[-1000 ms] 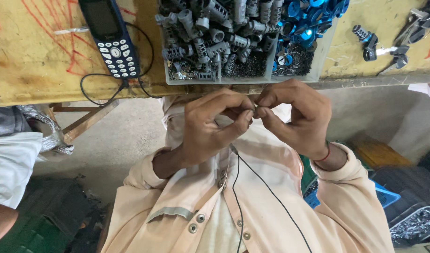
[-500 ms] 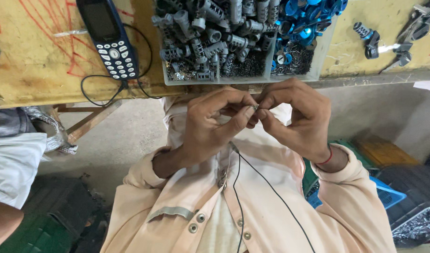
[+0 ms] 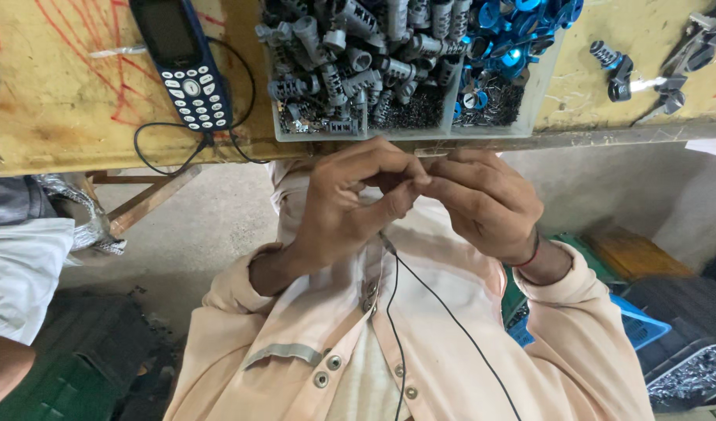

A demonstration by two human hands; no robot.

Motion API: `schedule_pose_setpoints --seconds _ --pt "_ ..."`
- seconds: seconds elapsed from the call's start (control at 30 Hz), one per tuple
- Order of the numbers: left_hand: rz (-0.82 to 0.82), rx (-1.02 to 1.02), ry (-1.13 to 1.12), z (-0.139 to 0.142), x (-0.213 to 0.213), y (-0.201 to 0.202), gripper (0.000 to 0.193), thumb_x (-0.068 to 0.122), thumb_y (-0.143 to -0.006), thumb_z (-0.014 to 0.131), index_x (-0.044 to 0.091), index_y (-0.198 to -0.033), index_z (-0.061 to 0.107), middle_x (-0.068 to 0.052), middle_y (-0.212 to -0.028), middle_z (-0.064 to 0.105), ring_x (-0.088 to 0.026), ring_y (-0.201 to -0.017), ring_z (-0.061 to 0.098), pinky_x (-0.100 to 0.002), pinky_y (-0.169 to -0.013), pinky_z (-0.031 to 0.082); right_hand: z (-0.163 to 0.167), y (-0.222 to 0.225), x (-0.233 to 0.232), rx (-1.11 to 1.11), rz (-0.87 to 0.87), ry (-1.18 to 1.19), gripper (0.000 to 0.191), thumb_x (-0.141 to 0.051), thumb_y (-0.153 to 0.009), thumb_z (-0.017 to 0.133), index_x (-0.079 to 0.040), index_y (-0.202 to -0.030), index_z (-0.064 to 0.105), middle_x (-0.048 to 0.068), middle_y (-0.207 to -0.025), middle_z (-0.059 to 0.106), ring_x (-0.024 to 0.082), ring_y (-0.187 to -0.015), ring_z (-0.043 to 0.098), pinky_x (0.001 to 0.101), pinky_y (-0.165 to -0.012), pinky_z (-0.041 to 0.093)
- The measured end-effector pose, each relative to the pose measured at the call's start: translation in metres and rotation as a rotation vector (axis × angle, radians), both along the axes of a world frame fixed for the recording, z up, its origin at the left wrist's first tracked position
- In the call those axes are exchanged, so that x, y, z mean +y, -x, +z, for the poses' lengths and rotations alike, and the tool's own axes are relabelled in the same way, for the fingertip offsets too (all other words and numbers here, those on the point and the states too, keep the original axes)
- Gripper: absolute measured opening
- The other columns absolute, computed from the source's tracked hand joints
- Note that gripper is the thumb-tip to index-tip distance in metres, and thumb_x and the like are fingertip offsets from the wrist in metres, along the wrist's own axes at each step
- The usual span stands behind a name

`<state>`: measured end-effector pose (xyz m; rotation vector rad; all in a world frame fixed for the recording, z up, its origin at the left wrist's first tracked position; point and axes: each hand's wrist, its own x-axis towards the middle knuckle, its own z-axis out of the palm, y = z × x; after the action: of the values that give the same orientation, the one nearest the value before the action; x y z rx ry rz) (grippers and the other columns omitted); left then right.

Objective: The person picks small gray and blue plastic components from a tray on the workbench and fits them together by hand, pressing parts into place one at a time and placing finished assemblies back into the tray.

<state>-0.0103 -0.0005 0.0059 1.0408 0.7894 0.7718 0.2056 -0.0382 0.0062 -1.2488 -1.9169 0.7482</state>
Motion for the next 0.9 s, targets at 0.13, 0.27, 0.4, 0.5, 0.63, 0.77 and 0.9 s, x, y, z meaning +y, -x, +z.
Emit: schedule_pose_setpoints --seconds 0.13,0.27,0.4,0.5,0.63,0.77,0.9 --pt "-0.035 0.176 -0.166 0.004 -0.001 0.007 0.013 0.005 -0.098 0.072 -0.001 -0.109 0.073 -0.004 -0.101 0.069 -0.006 -0.081 0.064 -0.023 -0.075 0.054 -0.008 -0.007 0.007 0.118 0.091 0.037 0.025 0.009 -0.087 0.079 -0.005 -0.107 0.073 0.012 -0.103 0.072 0.029 -0.092 0.072 0.0363 -0.081 0.059" --pt "-0.107 0.051 -0.053 0.000 -0.001 0.012 0.019 0.011 -0.098 0.072 -0.002 -0.112 0.071 -0.002 -0.102 0.070 -0.004 -0.086 0.064 -0.022 -0.076 0.055 -0.005 -0.015 0.013 0.286 0.241 0.231 0.023 0.005 -0.089 0.078 -0.006 -0.107 0.070 0.008 -0.102 0.072 0.027 -0.088 0.070 0.0342 -0.075 0.056" --pt "-0.110 -0.043 0.316 -0.008 -0.004 0.010 0.016 0.013 -0.095 0.071 0.000 -0.104 0.072 0.001 -0.092 0.068 -0.003 -0.075 0.060 -0.019 -0.065 0.049 0.011 -0.008 0.026 0.190 0.064 0.378 0.021 0.000 -0.093 0.083 -0.008 -0.108 0.071 0.006 -0.095 0.070 0.016 -0.079 0.067 0.0285 -0.065 0.053" --pt "-0.086 -0.107 0.374 -0.011 -0.005 0.009 0.013 0.011 -0.095 0.070 0.000 -0.101 0.070 0.001 -0.091 0.067 -0.003 -0.074 0.061 -0.020 -0.066 0.051 0.014 0.018 0.050 -0.229 -0.136 0.082 0.026 -0.001 -0.090 0.090 -0.004 -0.110 0.074 0.010 -0.085 0.063 0.019 -0.069 0.061 0.0332 -0.058 0.049" --pt "-0.124 -0.102 0.353 -0.008 -0.007 0.007 0.012 0.010 -0.094 0.070 0.000 -0.101 0.070 0.001 -0.092 0.066 -0.003 -0.076 0.060 -0.019 -0.069 0.050 0.013 0.037 0.073 -0.450 -0.198 -0.140 0.032 -0.003 -0.084 0.093 -0.004 -0.109 0.073 0.011 -0.084 0.055 0.023 -0.064 0.059 0.0360 -0.054 0.047" --pt "-0.079 -0.038 0.152 -0.005 -0.005 0.008 0.012 0.010 -0.096 0.069 0.001 -0.104 0.070 0.000 -0.097 0.069 -0.004 -0.089 0.063 -0.019 -0.080 0.054 0.024 0.014 0.049 -0.103 -0.103 0.160 0.029 0.007 -0.094 0.080 -0.002 -0.117 0.064 0.015 -0.116 0.061 0.020 -0.084 0.067 0.0286 -0.068 0.055" --pt "-0.126 -0.110 0.060 -0.012 0.003 0.006 0.011 0.008 -0.100 0.068 0.000 -0.108 0.068 -0.003 -0.103 0.069 -0.006 -0.093 0.066 -0.023 -0.088 0.055 0.020 -0.006 0.012 -0.110 0.001 0.235 0.031 0.009 -0.094 0.077 -0.004 -0.120 0.067 0.011 -0.120 0.064 0.023 -0.096 0.070 0.0272 -0.080 0.057"
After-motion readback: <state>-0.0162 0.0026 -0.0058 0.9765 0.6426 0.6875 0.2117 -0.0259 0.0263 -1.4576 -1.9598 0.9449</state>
